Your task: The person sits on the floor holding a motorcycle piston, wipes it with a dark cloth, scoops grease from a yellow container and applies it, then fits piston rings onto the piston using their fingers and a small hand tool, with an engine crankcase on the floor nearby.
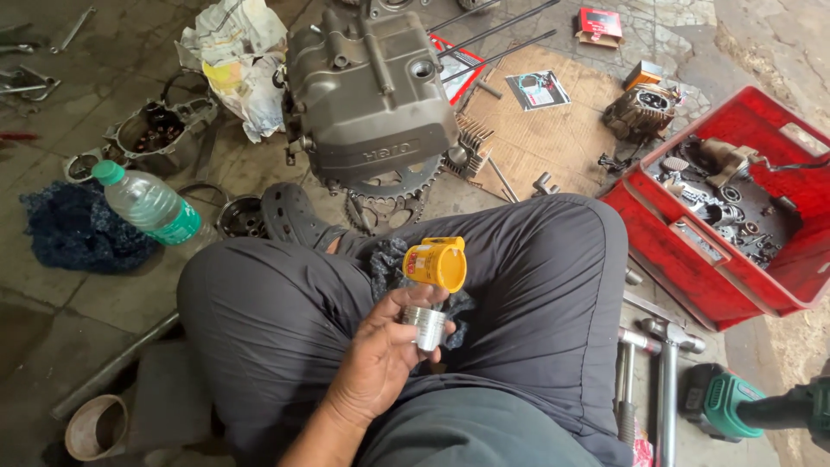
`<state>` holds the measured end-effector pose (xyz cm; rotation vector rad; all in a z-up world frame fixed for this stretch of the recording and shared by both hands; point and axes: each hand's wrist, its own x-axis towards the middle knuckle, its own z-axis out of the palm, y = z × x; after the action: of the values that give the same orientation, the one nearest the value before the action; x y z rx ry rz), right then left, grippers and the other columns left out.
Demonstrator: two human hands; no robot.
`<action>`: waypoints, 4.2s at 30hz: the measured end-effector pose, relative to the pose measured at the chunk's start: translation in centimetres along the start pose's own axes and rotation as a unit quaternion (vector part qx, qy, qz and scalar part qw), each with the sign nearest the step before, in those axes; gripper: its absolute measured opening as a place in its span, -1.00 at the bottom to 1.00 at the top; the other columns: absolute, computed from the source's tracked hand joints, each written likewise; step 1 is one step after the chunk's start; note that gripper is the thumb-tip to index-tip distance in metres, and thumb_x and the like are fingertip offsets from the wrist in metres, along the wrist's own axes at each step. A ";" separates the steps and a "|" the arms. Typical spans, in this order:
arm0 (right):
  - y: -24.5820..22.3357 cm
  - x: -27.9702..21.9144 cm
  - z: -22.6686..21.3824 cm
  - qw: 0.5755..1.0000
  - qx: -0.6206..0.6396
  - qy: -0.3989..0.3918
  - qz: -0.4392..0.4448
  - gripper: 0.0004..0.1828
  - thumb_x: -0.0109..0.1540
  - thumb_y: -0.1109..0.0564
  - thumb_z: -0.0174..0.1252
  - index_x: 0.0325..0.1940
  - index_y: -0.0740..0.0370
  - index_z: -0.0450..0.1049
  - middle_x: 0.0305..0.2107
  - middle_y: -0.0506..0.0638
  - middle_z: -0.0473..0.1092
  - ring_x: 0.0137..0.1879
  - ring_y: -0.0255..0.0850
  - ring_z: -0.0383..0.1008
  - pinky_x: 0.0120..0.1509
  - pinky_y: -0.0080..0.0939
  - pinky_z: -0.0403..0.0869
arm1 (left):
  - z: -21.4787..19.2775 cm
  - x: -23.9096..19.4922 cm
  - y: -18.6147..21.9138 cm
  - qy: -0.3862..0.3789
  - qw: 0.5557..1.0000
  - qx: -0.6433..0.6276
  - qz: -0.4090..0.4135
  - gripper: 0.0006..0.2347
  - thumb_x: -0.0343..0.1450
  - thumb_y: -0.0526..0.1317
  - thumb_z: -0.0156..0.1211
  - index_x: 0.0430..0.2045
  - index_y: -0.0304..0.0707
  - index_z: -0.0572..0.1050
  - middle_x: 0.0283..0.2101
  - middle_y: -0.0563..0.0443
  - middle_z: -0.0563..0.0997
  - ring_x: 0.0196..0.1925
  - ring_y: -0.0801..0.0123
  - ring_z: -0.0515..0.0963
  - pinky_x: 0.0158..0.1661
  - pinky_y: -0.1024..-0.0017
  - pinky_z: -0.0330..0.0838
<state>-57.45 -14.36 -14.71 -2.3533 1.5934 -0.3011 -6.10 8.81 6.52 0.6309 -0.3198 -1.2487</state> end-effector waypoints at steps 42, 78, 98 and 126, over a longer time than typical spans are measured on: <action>-62.9 33.1 -11.7 0.902 0.168 0.117 -0.379 -0.29 0.09 -0.14 0.51 0.17 0.28 0.48 -0.14 0.23 0.56 -0.05 0.11 0.57 0.06 0.03 0.49 | -7.9 3.3 -1.4 0.235 0.945 0.227 0.013 -0.69 0.41 -0.12 0.23 -0.06 -0.35 0.55 -0.25 -0.01 0.73 -0.28 0.48 0.65 -0.27 0.53 0.48; -47.1 11.9 -3.0 0.956 0.102 -0.007 -0.274 -0.72 0.03 -0.01 0.32 -0.22 0.07 0.71 0.09 0.15 0.45 0.04 0.11 0.46 0.08 -0.03 0.48 | -5.2 9.2 -2.2 0.108 0.723 0.652 0.199 -0.30 0.06 -0.26 0.55 0.09 -0.20 0.30 0.19 -0.23 0.52 0.22 -0.11 0.50 0.15 0.16 0.42; -47.8 11.9 1.1 0.962 0.152 0.070 -0.215 -0.81 0.09 0.02 0.30 -0.30 0.11 0.70 0.05 -0.04 0.53 0.03 -0.01 0.49 0.08 -0.03 0.47 | -5.3 8.9 -4.0 0.103 0.654 0.677 0.323 -0.35 0.16 -0.28 0.49 0.13 -0.31 0.25 0.25 -0.39 0.44 0.29 -0.22 0.44 0.23 0.11 0.37; -38.3 13.0 -6.7 0.663 0.741 -0.103 -0.020 -0.93 0.38 0.31 0.14 -0.18 0.40 0.48 -0.20 0.23 0.51 -0.24 -0.14 0.50 -0.11 -0.17 0.47 | 1.5 6.5 -3.4 0.129 0.761 0.588 0.244 -0.35 0.16 -0.25 0.52 0.13 -0.27 0.30 0.13 -0.27 0.56 0.19 -0.09 0.57 0.10 0.20 0.49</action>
<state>-21.54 -13.75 4.95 -0.9990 0.5635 -0.8670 -7.61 1.61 4.90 1.6500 -0.9921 -0.3010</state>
